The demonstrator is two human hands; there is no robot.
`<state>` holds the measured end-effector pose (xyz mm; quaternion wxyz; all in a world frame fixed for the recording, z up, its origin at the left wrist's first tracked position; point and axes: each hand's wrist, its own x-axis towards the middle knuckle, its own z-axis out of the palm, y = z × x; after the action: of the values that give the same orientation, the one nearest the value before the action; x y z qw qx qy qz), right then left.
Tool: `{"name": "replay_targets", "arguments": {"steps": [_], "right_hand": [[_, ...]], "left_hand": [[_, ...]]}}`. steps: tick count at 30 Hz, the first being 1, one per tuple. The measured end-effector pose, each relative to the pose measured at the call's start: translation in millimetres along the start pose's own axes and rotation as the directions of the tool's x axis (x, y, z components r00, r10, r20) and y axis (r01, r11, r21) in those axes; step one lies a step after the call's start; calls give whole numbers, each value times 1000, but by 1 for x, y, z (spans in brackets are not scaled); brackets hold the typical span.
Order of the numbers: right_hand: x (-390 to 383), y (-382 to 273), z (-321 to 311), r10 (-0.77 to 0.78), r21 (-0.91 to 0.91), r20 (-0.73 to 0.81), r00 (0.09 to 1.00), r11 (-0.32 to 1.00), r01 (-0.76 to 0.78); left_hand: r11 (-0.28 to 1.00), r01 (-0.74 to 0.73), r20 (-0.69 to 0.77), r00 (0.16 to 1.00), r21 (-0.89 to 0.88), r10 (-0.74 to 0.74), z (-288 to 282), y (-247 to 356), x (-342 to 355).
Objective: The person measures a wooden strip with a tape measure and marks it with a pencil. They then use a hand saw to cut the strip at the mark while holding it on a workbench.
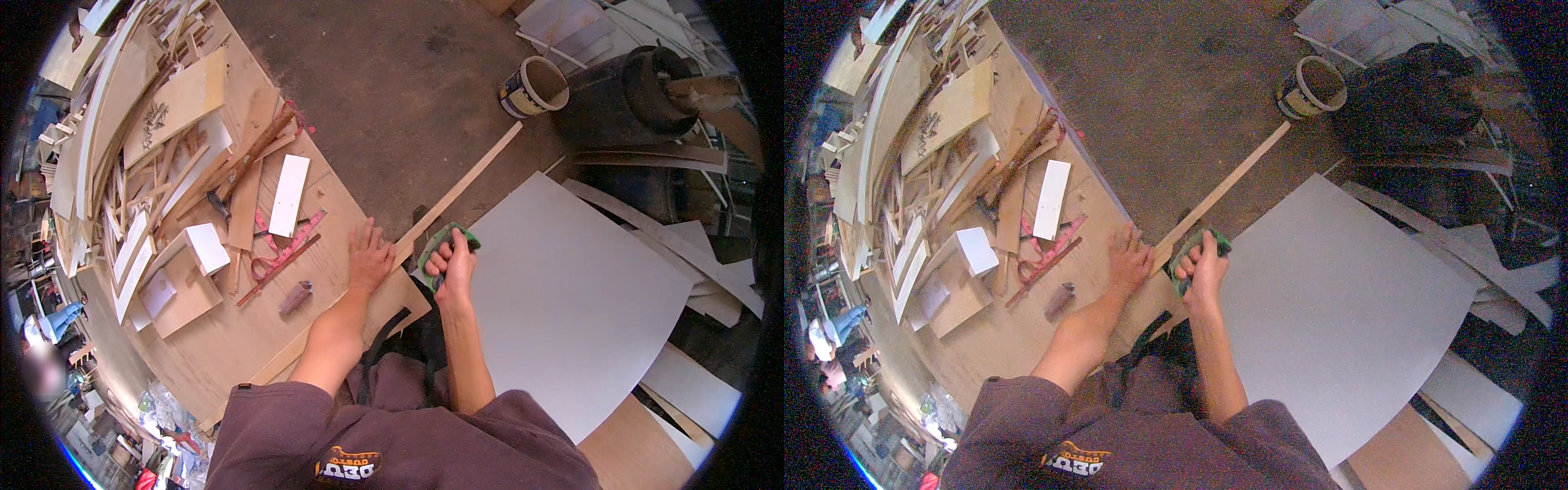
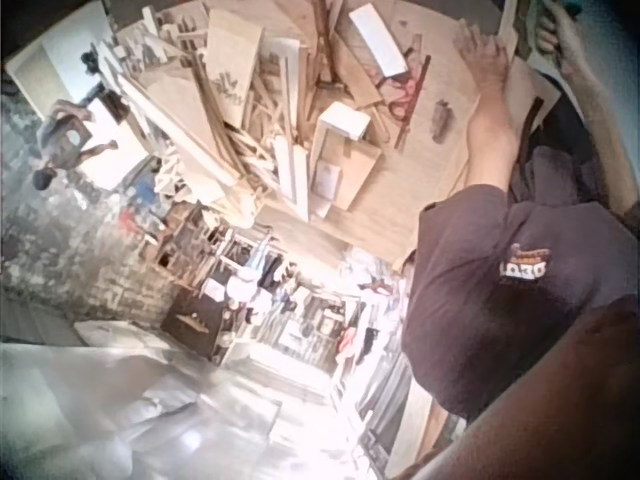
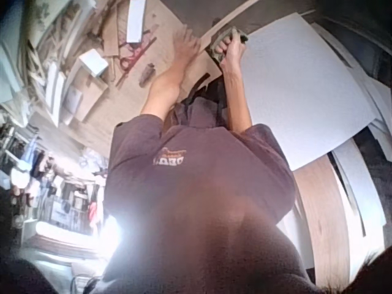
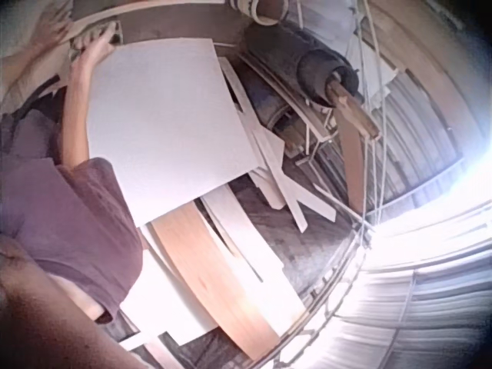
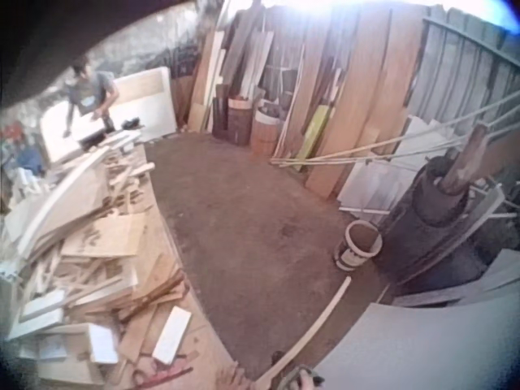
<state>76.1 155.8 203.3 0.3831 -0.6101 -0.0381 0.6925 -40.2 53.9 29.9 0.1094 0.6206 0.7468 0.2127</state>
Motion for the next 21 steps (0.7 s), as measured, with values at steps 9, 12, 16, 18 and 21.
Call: {"name": "replay_targets", "arguments": {"steps": [9, 12, 16, 18, 21], "right_hand": [[-28, -9, -4, 50, 37, 80, 996, 998, -53], [-5, 12, 3, -32, -14, 22, 999, 999, 32], [3, 12, 4, -21, -7, -57, 998, 1000, 20], [-20, -2, -7, 65, 93, 110, 992, 993, -75], [-32, 2, -3, 6, 65, 43, 999, 998, -9]], "left_hand": [[1000, 8, -24, 1000, 29, -7, 6, -11, -5], [1000, -8, -18, 1000, 17, 8, 7, -1, -2], [1000, 13, -36, 999, 18, -12, 8, -10, -2], [998, 14, -42, 999, 60, -12, 7, -17, 0], [999, 10, -9, 1000, 50, -9, 8, -6, -12]]}}
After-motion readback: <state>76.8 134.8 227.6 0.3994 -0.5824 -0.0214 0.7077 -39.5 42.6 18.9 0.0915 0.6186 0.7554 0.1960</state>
